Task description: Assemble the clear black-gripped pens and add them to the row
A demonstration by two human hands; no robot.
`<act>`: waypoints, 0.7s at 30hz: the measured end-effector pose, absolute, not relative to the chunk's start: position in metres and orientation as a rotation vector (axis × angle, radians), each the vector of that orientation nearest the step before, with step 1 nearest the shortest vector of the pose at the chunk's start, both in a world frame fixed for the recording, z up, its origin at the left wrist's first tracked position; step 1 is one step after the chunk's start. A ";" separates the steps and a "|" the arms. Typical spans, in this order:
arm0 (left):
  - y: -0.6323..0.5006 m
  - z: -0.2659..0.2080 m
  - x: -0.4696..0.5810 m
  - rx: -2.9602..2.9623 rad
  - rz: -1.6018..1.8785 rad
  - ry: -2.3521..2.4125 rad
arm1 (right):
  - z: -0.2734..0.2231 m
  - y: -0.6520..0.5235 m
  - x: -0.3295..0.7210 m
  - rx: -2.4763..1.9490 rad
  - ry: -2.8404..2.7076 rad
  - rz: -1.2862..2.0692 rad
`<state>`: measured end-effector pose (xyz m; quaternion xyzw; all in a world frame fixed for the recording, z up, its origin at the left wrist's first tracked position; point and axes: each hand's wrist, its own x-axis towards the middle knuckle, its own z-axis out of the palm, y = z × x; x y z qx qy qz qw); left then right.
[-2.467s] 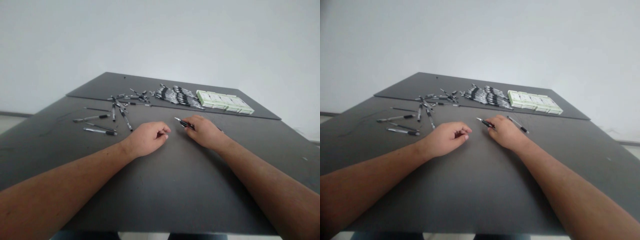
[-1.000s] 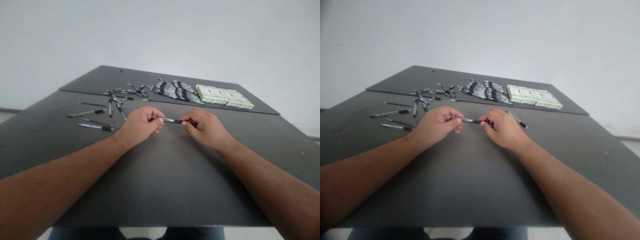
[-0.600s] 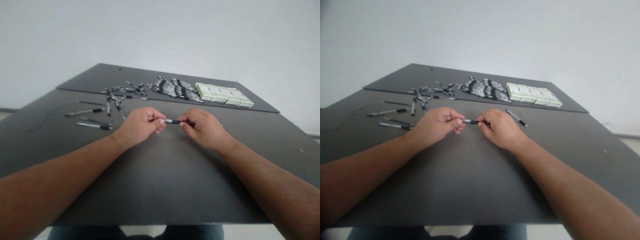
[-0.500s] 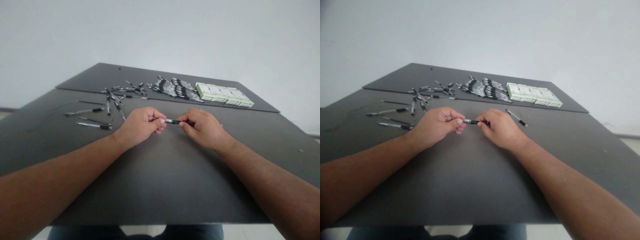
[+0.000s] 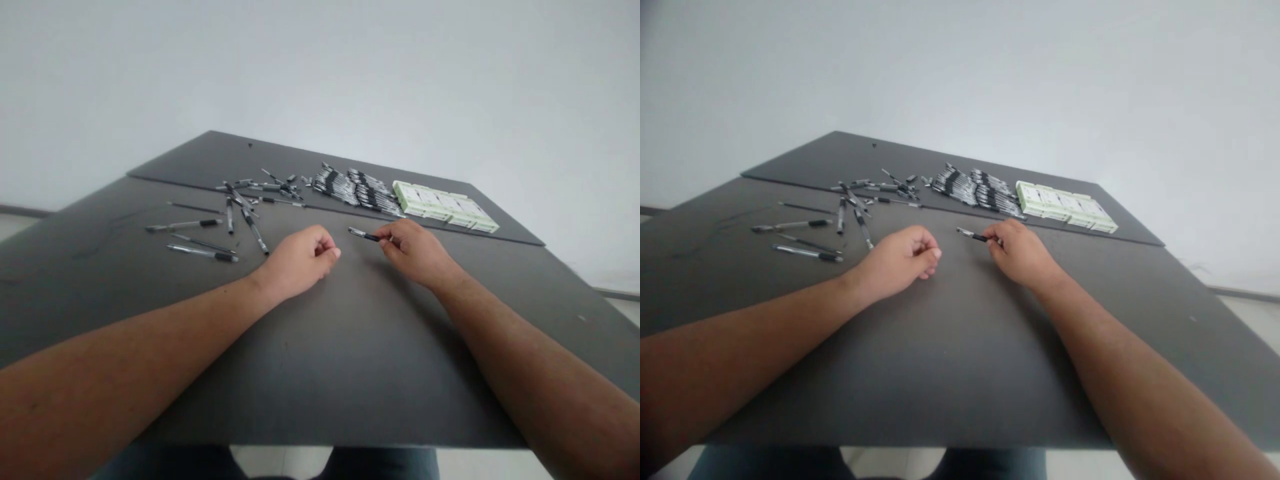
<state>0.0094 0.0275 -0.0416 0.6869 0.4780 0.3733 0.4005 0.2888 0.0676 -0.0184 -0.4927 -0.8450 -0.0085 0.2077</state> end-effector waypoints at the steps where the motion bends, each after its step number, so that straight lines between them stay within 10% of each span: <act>1: 0.026 -0.041 0.009 1.871 0.915 1.224 | -0.021 0.076 0.287 -1.395 -2.360 -0.039; 21: 0.023 -0.037 0.008 2.168 0.805 1.132 | -0.032 0.182 0.241 -1.635 -2.477 -0.211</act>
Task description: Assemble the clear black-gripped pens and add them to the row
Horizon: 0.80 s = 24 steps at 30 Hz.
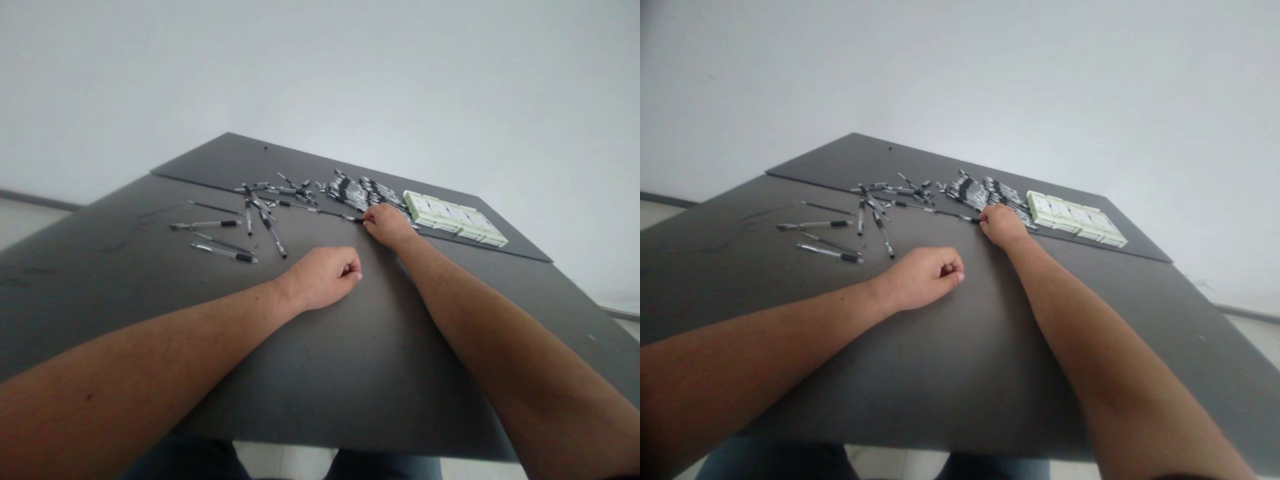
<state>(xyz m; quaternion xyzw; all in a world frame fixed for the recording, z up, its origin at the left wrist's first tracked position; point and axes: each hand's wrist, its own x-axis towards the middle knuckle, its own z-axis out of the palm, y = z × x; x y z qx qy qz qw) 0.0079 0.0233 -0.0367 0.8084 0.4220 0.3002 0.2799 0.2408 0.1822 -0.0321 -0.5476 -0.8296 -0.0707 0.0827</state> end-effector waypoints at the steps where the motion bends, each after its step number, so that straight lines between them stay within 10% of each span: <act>1: 0.024 -0.037 0.008 2.170 0.807 1.127 | -0.031 0.180 0.241 -1.632 -2.471 -0.222; 24: 0.022 -0.032 0.007 2.313 0.735 1.042 | 0.012 0.098 0.312 -1.719 -2.207 -0.168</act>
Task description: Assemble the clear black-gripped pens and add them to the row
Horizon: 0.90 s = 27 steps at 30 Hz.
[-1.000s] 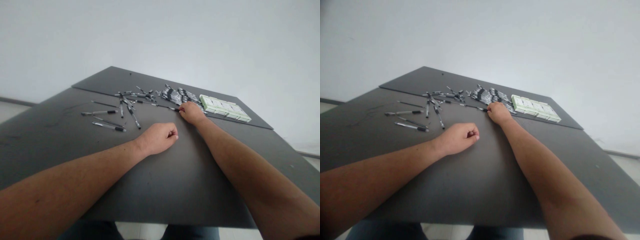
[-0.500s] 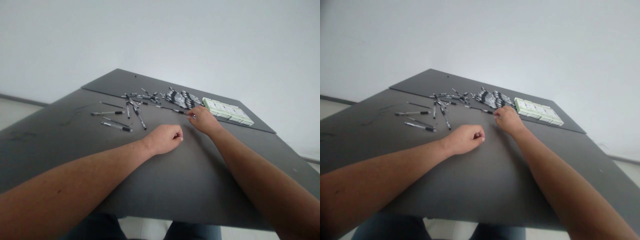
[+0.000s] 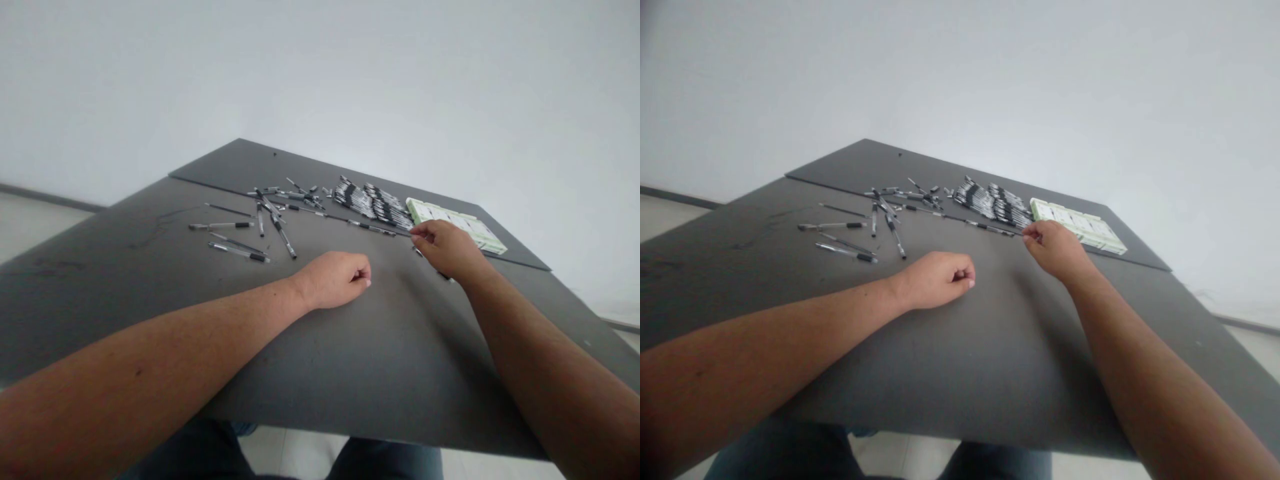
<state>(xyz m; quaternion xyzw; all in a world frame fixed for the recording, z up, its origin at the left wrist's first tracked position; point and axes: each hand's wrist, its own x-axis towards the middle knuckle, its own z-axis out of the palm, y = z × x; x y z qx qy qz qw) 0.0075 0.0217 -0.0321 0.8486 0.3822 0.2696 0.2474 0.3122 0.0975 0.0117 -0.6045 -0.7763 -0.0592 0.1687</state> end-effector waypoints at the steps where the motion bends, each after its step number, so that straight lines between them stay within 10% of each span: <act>1: 0.020 -0.032 0.009 2.353 0.718 1.010 | 0.015 0.103 0.308 -1.713 -2.205 -0.156; 27: -0.004 -0.013 0.025 2.715 0.070 0.596 | 0.005 0.312 0.057 -1.314 -2.529 0.093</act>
